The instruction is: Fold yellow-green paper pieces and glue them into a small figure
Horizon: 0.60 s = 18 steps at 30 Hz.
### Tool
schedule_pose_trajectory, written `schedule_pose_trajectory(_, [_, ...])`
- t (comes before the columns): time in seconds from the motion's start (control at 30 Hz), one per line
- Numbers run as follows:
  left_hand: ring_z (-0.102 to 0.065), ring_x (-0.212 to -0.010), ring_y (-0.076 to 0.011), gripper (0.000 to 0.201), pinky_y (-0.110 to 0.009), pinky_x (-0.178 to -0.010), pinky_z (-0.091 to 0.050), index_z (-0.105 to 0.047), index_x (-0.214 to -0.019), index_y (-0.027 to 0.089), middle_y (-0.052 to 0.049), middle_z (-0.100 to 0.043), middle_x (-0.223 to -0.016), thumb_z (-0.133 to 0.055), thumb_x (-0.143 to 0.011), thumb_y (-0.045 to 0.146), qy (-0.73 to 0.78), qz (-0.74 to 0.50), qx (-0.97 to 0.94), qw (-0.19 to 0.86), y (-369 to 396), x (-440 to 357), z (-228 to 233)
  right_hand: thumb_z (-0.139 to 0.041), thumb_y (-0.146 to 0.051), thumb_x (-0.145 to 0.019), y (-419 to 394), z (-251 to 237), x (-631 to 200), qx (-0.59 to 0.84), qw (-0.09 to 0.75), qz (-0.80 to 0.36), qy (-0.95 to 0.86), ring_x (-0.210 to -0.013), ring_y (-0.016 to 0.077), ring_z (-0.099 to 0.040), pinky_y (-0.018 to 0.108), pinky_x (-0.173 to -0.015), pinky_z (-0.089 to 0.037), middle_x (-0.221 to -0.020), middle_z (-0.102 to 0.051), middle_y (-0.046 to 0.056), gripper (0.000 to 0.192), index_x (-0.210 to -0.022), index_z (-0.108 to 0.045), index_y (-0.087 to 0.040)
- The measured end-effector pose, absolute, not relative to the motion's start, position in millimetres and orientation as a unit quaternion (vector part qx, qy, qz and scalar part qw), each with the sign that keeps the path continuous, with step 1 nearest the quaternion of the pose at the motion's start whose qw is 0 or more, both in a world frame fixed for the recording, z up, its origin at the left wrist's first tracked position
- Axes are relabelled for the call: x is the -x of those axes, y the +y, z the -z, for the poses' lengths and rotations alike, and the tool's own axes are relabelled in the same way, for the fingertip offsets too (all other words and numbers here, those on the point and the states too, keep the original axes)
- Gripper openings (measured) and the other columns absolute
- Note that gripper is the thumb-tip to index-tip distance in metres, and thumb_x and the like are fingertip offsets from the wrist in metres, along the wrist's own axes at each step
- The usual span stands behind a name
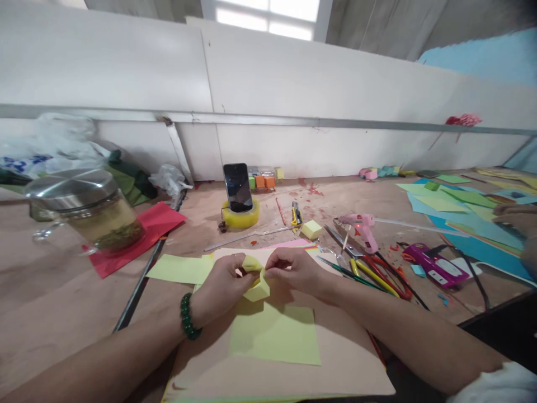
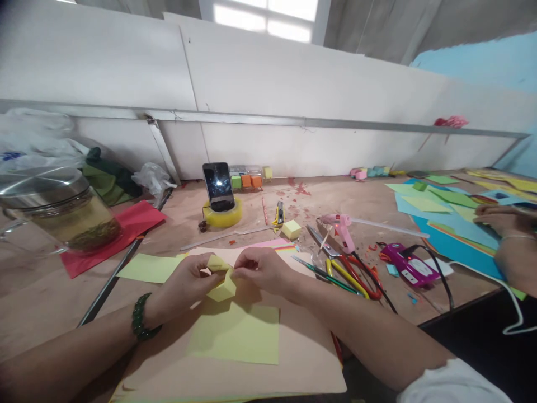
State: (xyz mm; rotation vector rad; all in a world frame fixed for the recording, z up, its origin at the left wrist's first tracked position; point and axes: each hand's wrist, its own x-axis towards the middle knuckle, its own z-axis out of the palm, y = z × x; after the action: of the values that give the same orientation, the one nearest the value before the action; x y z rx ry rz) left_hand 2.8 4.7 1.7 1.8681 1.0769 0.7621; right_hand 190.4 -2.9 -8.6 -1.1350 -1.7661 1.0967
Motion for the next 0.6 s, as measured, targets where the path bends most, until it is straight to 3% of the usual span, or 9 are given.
schedule_pose_trajectory(0.37, [-0.043, -0.053, -0.0106, 0.018, -0.021, -0.050, -0.031, -0.050, -0.055, 0.018, 0.004, -0.050, -0.053, -0.049, -0.072, 0.023, 0.432, -0.277, -0.803, 0.303, 1.3, -4.1, -1.0, -0.069, -0.029, -0.074, -2.7, 8.8, -190.7, 0.401, 0.385, -0.445, -0.702, -0.066, 0.0122, -0.054, 0.023, -0.063, -0.043, -0.072, -0.061, 0.000, 0.013, -0.074, -0.065, -0.017])
schedule_pose_trajectory(0.47, [-0.038, -0.051, -0.0094, 0.022, -0.020, -0.049, -0.028, -0.044, -0.051, 0.018, 0.005, -0.045, -0.050, -0.049, -0.071, 0.020, 0.432, -0.270, -0.812, 0.284, -0.6, -5.2, -1.7, -0.065, -0.028, -0.078, -3.8, 8.8, -190.3, 0.378, 0.393, -0.390, -0.742, -0.064, 0.0116, -0.052, 0.023, -0.059, -0.042, -0.069, -0.059, 0.000, 0.014, -0.070, -0.062, -0.017])
schedule_pose_trajectory(0.6, [-0.038, -0.051, -0.0093, 0.019, -0.021, -0.050, -0.027, -0.047, -0.051, 0.017, 0.006, -0.044, -0.050, -0.050, -0.070, 0.016, 0.432, -0.261, -0.822, 0.262, -0.6, -5.9, -2.5, -0.056, -0.018, -0.080, -3.8, 9.3, -189.9, 0.305, 0.433, -0.256, -0.808, -0.064, 0.0119, -0.053, 0.023, -0.059, -0.043, -0.069, -0.058, 0.002, 0.011, -0.069, -0.059, -0.018])
